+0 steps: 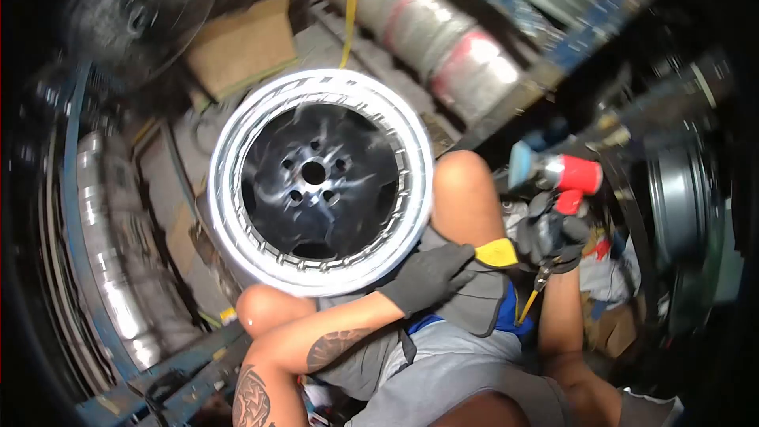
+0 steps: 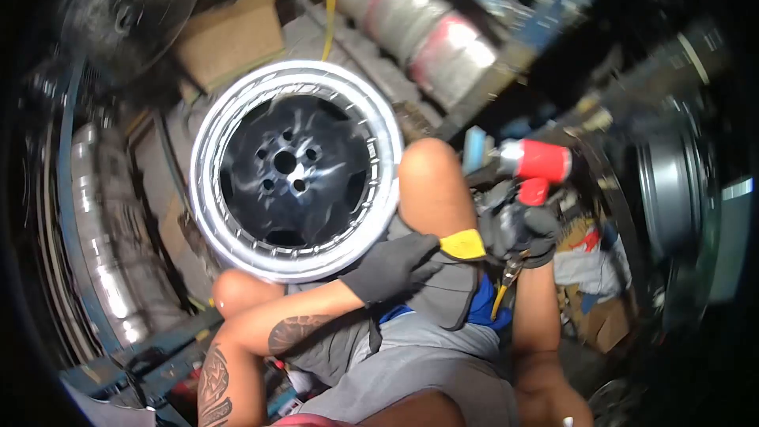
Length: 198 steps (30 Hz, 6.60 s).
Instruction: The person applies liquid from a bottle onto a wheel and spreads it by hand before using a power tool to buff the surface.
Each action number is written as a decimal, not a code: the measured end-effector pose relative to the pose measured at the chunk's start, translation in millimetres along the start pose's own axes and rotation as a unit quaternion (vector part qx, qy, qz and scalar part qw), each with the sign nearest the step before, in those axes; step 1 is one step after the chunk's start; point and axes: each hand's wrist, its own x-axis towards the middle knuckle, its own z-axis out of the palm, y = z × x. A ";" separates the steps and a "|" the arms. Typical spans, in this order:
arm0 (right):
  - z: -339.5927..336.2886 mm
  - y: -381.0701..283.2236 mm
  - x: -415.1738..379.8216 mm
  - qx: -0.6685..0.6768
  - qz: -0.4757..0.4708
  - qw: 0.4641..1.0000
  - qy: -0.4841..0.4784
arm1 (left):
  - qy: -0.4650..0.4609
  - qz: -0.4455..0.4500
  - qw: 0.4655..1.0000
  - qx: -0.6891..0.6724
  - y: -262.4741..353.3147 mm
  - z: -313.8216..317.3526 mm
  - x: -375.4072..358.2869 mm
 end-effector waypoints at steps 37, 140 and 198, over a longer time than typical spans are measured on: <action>61.8 60.4 67.1 -0.470 0.002 0.883 -0.004 | 0.004 -0.195 0.725 -0.661 26.7 -32.9 20.1; 18.7 148.4 29.6 -0.130 0.100 0.951 0.261 | 0.187 -0.030 0.963 0.190 7.5 44.8 -17.5; -32.3 133.9 2.9 0.111 0.019 0.983 0.143 | 0.741 -0.239 0.520 -0.351 -68.6 -45.5 -142.9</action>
